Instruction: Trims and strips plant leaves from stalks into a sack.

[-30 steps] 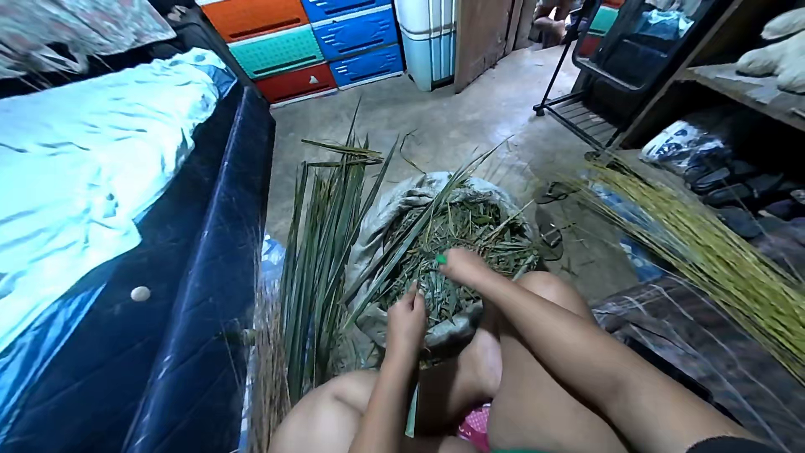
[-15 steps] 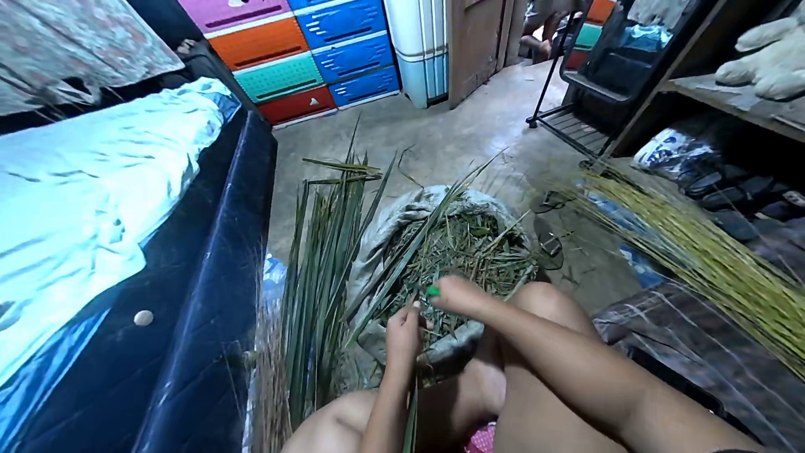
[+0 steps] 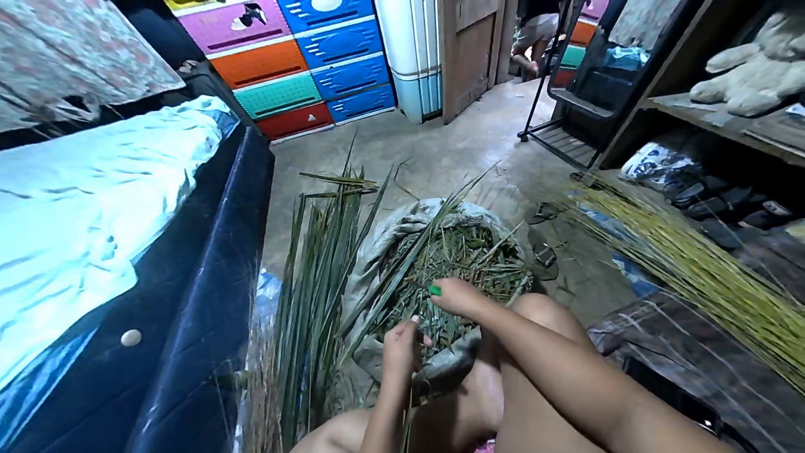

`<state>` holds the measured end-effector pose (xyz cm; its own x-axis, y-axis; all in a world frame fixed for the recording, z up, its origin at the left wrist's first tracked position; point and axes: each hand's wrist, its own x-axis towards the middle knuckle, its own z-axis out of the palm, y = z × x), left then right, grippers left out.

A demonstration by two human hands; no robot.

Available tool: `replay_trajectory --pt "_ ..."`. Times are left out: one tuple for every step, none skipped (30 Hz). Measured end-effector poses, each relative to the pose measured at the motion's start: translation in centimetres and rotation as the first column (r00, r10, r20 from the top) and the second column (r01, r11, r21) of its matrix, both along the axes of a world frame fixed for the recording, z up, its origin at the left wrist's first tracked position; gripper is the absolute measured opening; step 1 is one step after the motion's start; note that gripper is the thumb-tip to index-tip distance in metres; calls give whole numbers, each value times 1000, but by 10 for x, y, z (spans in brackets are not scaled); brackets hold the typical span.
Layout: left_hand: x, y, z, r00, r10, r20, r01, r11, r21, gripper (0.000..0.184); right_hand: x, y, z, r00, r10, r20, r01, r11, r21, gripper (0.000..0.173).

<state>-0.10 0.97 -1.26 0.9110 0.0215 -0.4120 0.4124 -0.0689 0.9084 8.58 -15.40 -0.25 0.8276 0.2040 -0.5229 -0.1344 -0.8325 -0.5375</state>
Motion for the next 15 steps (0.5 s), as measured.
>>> replay_trajectory --pt "-1 0 1 1000 -9 7 9 1000 19 42 2 -1 0 1000 -29 2 29 999 -32 35" --pt "-2 -1 1 1000 -19 15 19 999 35 41 7 -4 0 995 -97 12 97 994 -54 36" --pt "-3 -2 2 999 -27 22 25 998 49 41 14 -10 -1 984 -177 24 178 982 -58 37" --pt "-4 -2 2 999 -29 27 28 998 60 41 21 -16 -2 968 -247 30 248 968 -41 38" --pt "-4 -3 3 999 -35 34 32 997 76 41 26 -21 -4 954 -298 28 298 955 7 39" --pt "-4 -3 2 998 -38 45 34 995 91 40 28 -23 -4 945 -327 14 325 941 92 42" --pt "-4 -3 0 997 -40 60 34 994 105 38 26 -23 -4 942 -336 -13 332 923 194 46" --pt "-4 -4 -3 996 -47 76 37 992 120 34 22 -20 -4 947 -318 -45 318 906 279 50" --pt "-4 -6 -5 995 -58 87 46 989 138 32 17 -15 -5 957 -284 -66 289 899 328 51" --pt "-4 -8 -7 993 -78 86 63 984 166 32 13 -9 -7 967 -244 -72 254 900 354 48" --pt "-5 -11 -8 991 -101 84 83 978 193 35 9 -4 -9 974 -215 -74 227 902 366 43" --pt "-5 -13 -9 990 -115 86 95 972 214 37 8 0 -10 977 -200 -79 215 902 374 38" --pt "-6 -15 -10 988 -129 84 107 967 230 39 8 1 -11 974 -203 -95 224 896 383 34" --pt "-7 -16 -10 986 -146 78 123 962 243 41 9 1 -13 969 -219 -112 246 884 398 32" --pt "-9 -16 -10 984 -166 70 144 957 251 43 11 0 -15 962 -245 -120 273 866 419 32"
